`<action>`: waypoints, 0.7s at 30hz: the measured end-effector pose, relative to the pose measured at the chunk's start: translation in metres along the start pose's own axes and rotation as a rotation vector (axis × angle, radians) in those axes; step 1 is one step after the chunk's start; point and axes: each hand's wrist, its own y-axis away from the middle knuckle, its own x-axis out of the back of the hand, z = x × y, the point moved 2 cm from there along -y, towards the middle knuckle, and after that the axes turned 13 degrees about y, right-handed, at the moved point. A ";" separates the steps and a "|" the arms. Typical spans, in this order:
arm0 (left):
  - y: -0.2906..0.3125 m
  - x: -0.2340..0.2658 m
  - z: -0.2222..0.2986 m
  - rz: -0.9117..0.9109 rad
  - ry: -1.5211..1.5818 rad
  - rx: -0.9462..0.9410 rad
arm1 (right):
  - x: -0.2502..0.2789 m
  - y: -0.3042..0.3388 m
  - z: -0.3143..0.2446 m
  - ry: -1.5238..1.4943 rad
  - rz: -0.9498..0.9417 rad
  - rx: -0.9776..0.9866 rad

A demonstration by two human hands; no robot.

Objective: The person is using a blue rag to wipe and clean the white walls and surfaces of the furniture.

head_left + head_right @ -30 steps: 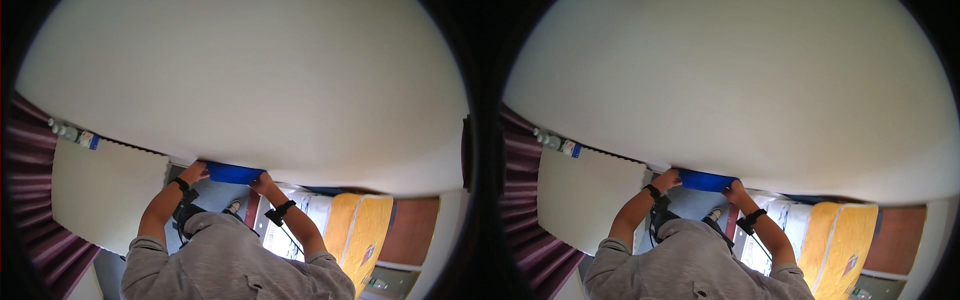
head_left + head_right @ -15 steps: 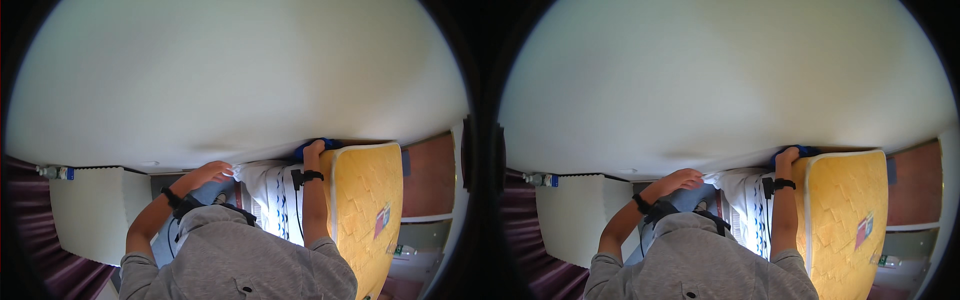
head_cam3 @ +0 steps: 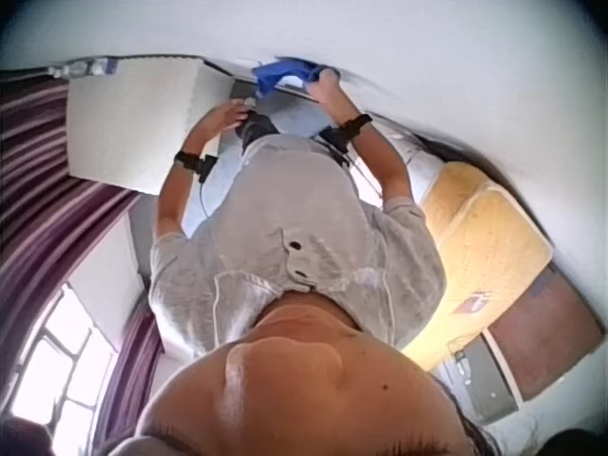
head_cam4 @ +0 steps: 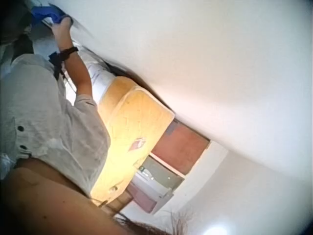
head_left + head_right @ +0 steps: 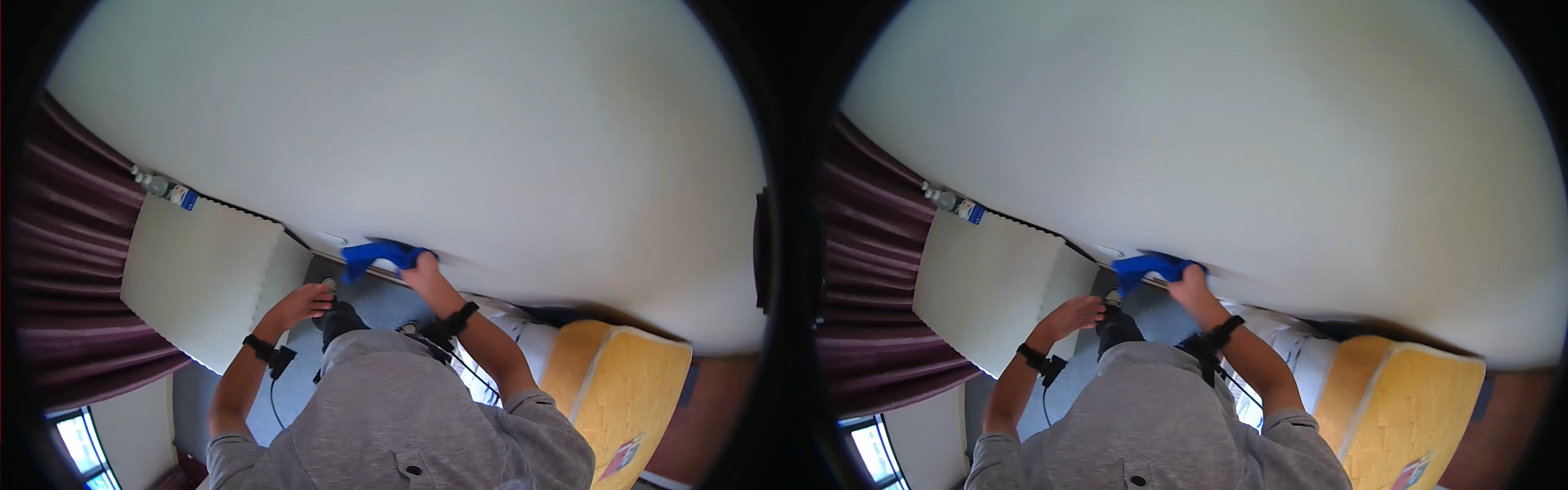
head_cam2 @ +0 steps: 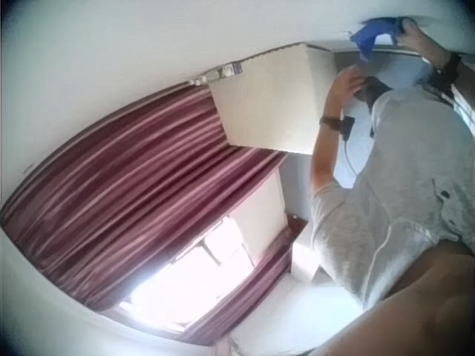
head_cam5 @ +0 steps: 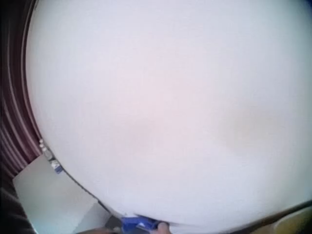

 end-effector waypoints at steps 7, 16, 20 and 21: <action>-0.019 0.068 0.112 -0.044 0.175 -0.333 | -0.313 -0.002 -0.075 -0.537 -0.331 -0.293; 0.046 0.040 0.222 -0.497 0.474 -0.649 | -0.332 0.119 -0.213 -0.830 -0.418 -0.205; 0.109 -0.007 0.258 -0.340 0.318 -0.850 | -0.355 0.191 -0.284 -0.634 -0.273 0.096; 0.106 -0.007 0.257 -0.321 0.226 -0.900 | -0.358 0.198 -0.283 -0.312 -0.131 0.282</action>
